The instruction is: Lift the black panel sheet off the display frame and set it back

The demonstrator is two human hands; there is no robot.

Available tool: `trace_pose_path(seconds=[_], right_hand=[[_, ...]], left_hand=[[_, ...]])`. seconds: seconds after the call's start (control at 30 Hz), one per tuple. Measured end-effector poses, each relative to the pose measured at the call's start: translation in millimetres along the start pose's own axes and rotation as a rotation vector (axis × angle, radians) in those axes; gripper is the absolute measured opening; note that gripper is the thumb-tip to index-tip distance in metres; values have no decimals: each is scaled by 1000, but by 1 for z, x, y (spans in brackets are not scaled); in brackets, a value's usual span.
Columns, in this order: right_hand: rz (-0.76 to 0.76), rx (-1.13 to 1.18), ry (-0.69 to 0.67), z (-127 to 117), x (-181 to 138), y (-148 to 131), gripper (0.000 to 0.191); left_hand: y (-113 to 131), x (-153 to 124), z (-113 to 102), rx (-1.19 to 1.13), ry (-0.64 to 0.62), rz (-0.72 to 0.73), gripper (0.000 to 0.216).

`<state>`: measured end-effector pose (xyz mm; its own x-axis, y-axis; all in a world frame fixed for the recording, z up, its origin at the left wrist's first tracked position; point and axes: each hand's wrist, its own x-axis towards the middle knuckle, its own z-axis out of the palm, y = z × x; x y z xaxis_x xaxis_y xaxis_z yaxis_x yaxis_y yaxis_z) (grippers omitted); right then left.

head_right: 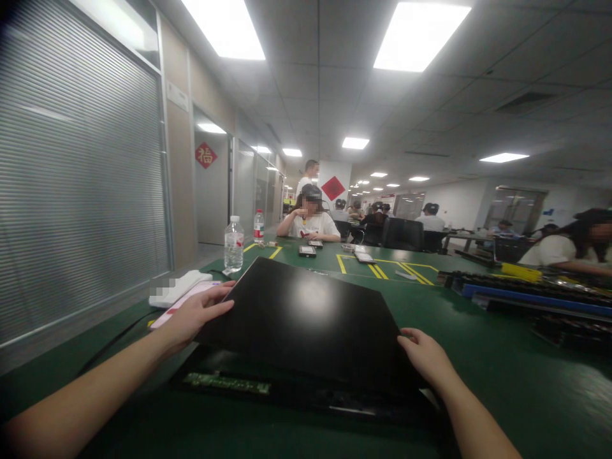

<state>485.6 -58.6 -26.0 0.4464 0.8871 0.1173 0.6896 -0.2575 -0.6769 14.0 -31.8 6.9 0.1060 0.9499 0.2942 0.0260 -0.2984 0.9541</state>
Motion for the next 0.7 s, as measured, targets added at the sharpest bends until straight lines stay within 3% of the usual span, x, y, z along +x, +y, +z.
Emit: trace_pose_path(seconds=[0.2, 0.33, 0.5, 0.6, 0.7], right_hand=[[70, 130, 38, -4, -5, -7, 31], [130, 463, 38, -10, -13, -18, 35], [153, 994, -140, -23, -34, -43, 59], [141, 1034, -214, -30, -46, -51, 54], [269, 1007, -315, -34, -52, -52, 50]], left_hand=[[3, -2, 2, -33, -13, 117, 41], [8, -4, 2, -100, 12, 98, 48], [12, -4, 0, -192, 82, 17, 54], [11, -3, -1, -238, 84, -24, 58], [10, -2, -2, -254, 89, -37, 52]])
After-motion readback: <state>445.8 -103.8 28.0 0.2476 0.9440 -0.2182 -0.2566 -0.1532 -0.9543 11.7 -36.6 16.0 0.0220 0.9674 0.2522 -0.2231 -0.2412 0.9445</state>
